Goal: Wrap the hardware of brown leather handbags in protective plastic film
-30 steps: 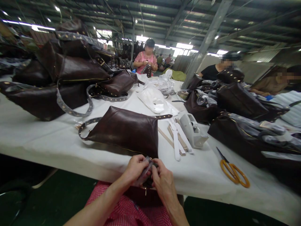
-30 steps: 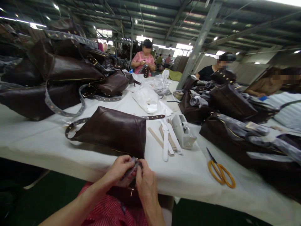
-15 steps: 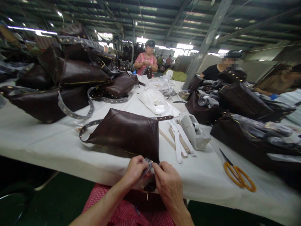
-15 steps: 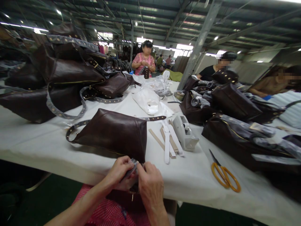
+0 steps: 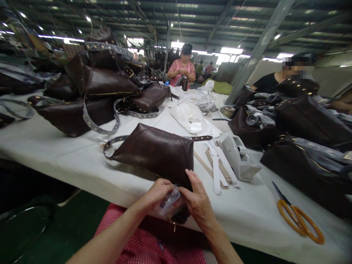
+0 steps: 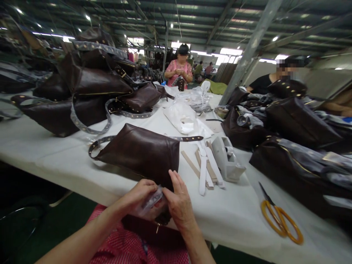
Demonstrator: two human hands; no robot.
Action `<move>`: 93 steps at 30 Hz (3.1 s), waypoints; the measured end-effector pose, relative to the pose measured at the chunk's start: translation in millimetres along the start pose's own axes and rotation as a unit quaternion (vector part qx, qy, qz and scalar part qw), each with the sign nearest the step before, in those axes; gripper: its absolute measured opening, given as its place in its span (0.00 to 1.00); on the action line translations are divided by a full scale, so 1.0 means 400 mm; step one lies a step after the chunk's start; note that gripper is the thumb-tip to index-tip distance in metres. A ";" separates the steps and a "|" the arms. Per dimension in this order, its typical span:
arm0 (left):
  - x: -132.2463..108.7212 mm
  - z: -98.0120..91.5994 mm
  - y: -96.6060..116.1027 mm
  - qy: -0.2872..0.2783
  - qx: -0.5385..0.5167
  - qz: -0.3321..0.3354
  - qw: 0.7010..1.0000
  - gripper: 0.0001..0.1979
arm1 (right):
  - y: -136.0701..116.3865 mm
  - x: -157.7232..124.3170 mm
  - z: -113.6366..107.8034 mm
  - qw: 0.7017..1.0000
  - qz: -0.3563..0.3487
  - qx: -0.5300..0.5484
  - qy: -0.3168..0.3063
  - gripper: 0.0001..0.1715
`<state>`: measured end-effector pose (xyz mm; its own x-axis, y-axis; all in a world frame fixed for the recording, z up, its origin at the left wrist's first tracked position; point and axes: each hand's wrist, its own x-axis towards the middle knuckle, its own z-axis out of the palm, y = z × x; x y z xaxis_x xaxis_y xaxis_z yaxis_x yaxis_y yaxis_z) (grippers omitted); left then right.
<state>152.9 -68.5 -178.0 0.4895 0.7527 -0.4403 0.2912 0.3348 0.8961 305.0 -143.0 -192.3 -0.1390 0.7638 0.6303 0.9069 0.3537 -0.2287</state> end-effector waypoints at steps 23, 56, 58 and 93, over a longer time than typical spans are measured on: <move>-0.012 -0.016 0.009 -0.035 -0.042 -0.036 0.998 0.15 | 0.014 -0.026 0.027 0.997 -0.016 0.036 0.069 0.17; -0.037 0.024 0.057 0.073 0.358 0.186 0.912 0.08 | 0.017 -0.008 0.017 0.992 0.056 0.106 0.038 0.06; -0.036 0.025 0.054 0.073 0.345 0.183 0.918 0.09 | 0.019 0.000 -0.005 0.988 0.073 0.133 0.018 0.06; -0.061 0.053 0.070 0.068 0.577 0.200 0.789 0.08 | 0.040 0.024 -0.041 0.998 0.002 0.055 -0.043 0.13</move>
<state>166.7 -89.7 -143.4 0.6620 0.7475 -0.0551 0.7289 -0.6248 0.2799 324.7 -139.1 -177.7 -0.1727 0.8075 0.5641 0.8590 0.4037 -0.3148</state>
